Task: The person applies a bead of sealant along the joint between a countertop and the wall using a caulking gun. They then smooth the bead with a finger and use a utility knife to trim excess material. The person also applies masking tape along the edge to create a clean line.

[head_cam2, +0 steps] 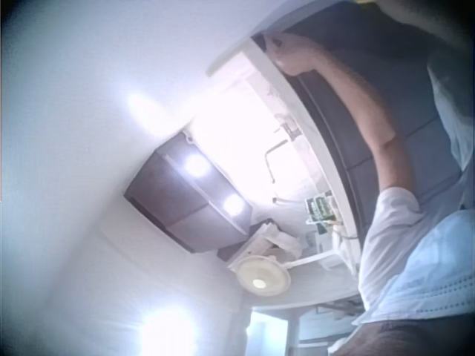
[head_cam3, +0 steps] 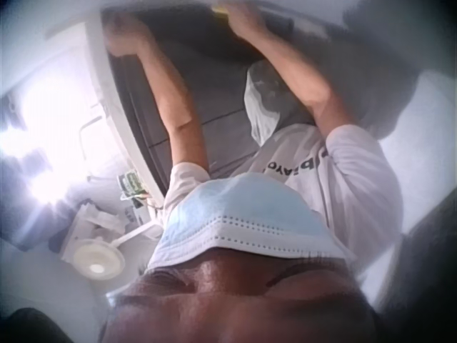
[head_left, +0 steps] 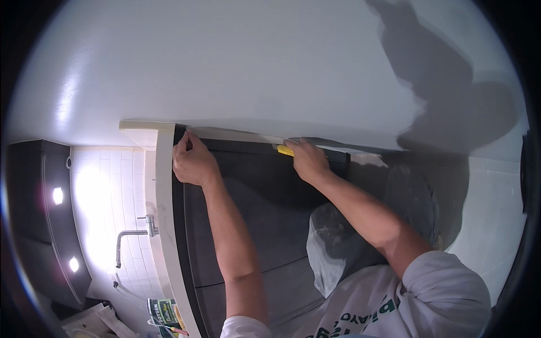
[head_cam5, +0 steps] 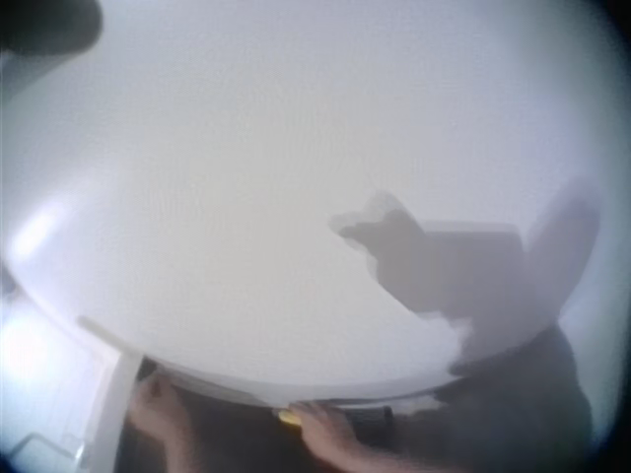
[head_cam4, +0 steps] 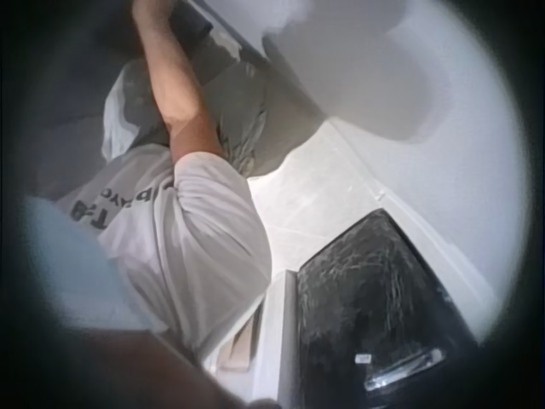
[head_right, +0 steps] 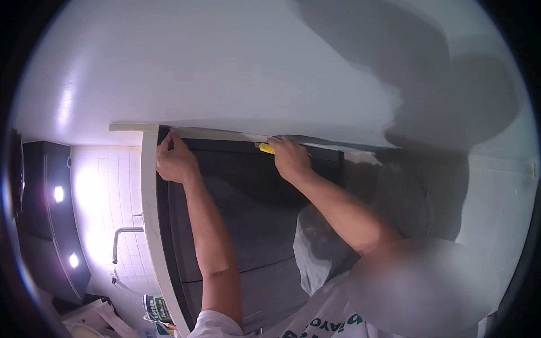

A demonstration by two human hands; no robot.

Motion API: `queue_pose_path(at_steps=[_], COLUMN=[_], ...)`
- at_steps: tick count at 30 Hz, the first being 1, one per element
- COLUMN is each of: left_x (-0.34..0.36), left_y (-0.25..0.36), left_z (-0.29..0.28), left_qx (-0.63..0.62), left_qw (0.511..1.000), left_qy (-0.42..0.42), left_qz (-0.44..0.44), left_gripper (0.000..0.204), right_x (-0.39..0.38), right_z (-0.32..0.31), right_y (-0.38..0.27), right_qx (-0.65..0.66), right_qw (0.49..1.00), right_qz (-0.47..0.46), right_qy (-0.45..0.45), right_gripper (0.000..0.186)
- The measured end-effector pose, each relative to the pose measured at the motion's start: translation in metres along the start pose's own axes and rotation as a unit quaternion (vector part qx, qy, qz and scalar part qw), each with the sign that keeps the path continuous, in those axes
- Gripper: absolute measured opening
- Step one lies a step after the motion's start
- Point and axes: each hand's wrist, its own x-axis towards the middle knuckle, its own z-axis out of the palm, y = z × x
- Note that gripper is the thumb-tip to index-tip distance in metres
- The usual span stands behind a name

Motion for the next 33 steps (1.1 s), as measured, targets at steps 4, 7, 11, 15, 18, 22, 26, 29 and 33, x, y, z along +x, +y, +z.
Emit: queue_pose_path(at_steps=[4,7,11,15,18,22,26,29,33], left_x=[0.000,-0.001,-0.001,0.001,0.001,0.004,0.007,0.008,0.014], left_y=[0.000,0.000,-0.002,0.000,-0.002,0.006,0.005,0.006,-0.022], left_z=[-0.002,0.000,0.000,-0.001,0.000,-0.007,-0.011,-0.014,-0.008], left_qx=[0.010,0.006,0.019,0.010,0.009,-0.001,-0.001,0.014,0.075], left_qw=[1.000,1.000,1.000,1.000,1.000,0.998,0.992,0.996,0.970], left_qy=[0.000,-0.005,-0.014,-0.012,-0.021,-0.048,-0.098,-0.083,-0.114], left_qz=[0.004,-0.001,-0.003,-0.007,-0.013,-0.048,-0.083,-0.001,0.202], left_gripper=[0.013,0.013,0.013,0.013,0.014,0.013,0.017,0.014,0.021], right_x=[0.012,0.015,0.015,0.018,0.016,0.017,0.018,0.022,0.020], right_z=[0.001,-0.005,-0.004,-0.003,-0.004,-0.005,-0.005,-0.004,-0.001], right_y=[-0.009,-0.015,-0.015,-0.015,-0.018,-0.023,-0.025,-0.022,-0.025], right_qx=[-0.030,-0.030,-0.019,-0.015,-0.031,-0.033,-0.027,-0.029,-0.020], right_qw=[0.999,0.997,0.997,0.997,0.997,0.996,0.995,0.995,0.996], right_qz=[0.006,0.030,0.033,0.035,0.041,0.063,0.071,0.066,0.062], right_qy=[-0.044,-0.059,-0.060,-0.067,-0.057,-0.056,-0.057,-0.068,-0.063], right_gripper=[0.041,0.037,0.036,0.036,0.033,0.033,0.034,0.034,0.033])
